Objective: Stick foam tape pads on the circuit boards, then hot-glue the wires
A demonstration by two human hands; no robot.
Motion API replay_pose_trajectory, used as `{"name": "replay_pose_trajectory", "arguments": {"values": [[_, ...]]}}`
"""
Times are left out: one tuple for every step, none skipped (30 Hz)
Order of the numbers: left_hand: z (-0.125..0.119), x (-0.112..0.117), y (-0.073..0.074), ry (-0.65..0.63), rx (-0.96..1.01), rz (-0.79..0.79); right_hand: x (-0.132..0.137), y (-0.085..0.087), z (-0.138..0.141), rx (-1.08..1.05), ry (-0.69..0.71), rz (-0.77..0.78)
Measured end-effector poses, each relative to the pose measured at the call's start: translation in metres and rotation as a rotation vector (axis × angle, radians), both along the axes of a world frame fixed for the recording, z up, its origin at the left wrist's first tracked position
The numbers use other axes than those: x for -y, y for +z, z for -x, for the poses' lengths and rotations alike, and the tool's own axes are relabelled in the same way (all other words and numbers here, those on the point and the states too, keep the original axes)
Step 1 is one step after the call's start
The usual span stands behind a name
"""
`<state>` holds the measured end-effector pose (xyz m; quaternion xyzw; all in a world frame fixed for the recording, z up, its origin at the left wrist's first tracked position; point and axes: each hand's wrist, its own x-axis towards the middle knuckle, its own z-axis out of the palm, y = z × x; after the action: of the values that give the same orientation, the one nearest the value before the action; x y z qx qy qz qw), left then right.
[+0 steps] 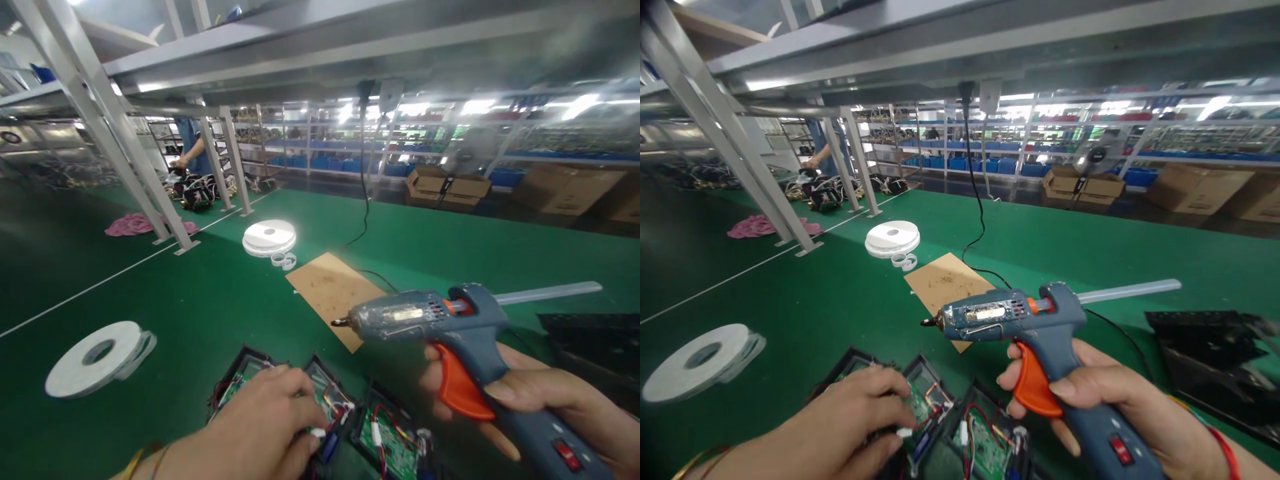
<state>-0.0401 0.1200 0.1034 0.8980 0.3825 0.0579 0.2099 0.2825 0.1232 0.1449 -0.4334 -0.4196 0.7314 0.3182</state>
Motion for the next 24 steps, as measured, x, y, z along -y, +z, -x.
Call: {"name": "replay_pose_trajectory", "arguments": {"values": [[0.003,0.005,-0.005,-0.065,-0.031,-0.089,0.0,-0.005,-0.001,-0.015,0.022,0.011],[0.007,0.008,-0.012,-0.121,-0.056,-0.198,-0.001,-0.01,-0.002,-0.031,0.041,0.026],[0.01,0.01,-0.02,-0.158,-0.076,-0.315,-0.001,-0.015,-0.003,-0.043,0.058,0.043],[0.012,0.011,-0.028,-0.173,-0.092,-0.433,-0.001,-0.019,-0.003,-0.048,0.065,0.055],[0.015,0.011,-0.036,-0.17,-0.106,-0.554,-0.001,-0.022,-0.002,-0.049,0.058,0.063],[0.017,0.011,-0.043,-0.163,-0.121,-0.666,-0.001,-0.024,0.0,-0.034,0.049,0.076],[0.019,0.011,-0.048,-0.161,-0.137,-0.76,0.0,-0.026,0.002,-0.002,0.04,0.089],[0.02,0.011,-0.053,-0.168,-0.148,-0.837,0.002,-0.027,0.004,0.044,0.03,0.101],[0.021,0.011,-0.055,-0.177,-0.157,-0.89,0.003,-0.028,0.007,0.102,0.024,0.113],[0.022,0.011,-0.057,-0.183,-0.161,-0.923,0.005,-0.028,0.008,0.158,0.021,0.13],[0.023,0.011,-0.058,-0.187,-0.165,-0.936,0.007,-0.029,0.01,0.205,0.021,0.151],[0.024,0.011,-0.059,-0.188,-0.164,-0.938,0.009,-0.03,0.011,0.238,0.016,0.168],[0.025,0.011,-0.059,-0.194,-0.162,-0.93,0.011,-0.031,0.012,0.258,0.006,0.184],[0.025,0.011,-0.06,-0.206,-0.16,-0.919,0.012,-0.032,0.013,0.269,-0.001,0.195],[0.026,0.011,-0.061,-0.219,-0.158,-0.909,0.013,-0.032,0.014,0.281,-0.002,0.198],[0.027,0.011,-0.062,-0.226,-0.159,-0.907,0.014,-0.032,0.015,0.294,0.004,0.198],[0.027,0.011,-0.063,-0.226,-0.166,-0.909,0.013,-0.031,0.016,0.315,0.013,0.197],[0.028,0.011,-0.064,-0.229,-0.181,-0.907,0.013,-0.03,0.018,0.331,0.02,0.203],[0.028,0.011,-0.065,-0.232,-0.199,-0.904,0.012,-0.029,0.019,0.339,0.023,0.214],[0.028,0.011,-0.066,-0.233,-0.212,-0.902,0.012,-0.027,0.02,0.343,0.024,0.222],[0.028,0.011,-0.067,-0.239,-0.223,-0.898,0.011,-0.027,0.021,0.348,0.025,0.224],[0.027,0.012,-0.068,-0.245,-0.229,-0.893,0.011,-0.026,0.022,0.353,0.028,0.221],[0.027,0.012,-0.068,-0.253,-0.232,-0.887,0.011,-0.027,0.022,0.357,0.029,0.216],[0.026,0.012,-0.069,-0.253,-0.237,-0.883,0.011,-0.027,0.022,0.359,0.03,0.206]]}}
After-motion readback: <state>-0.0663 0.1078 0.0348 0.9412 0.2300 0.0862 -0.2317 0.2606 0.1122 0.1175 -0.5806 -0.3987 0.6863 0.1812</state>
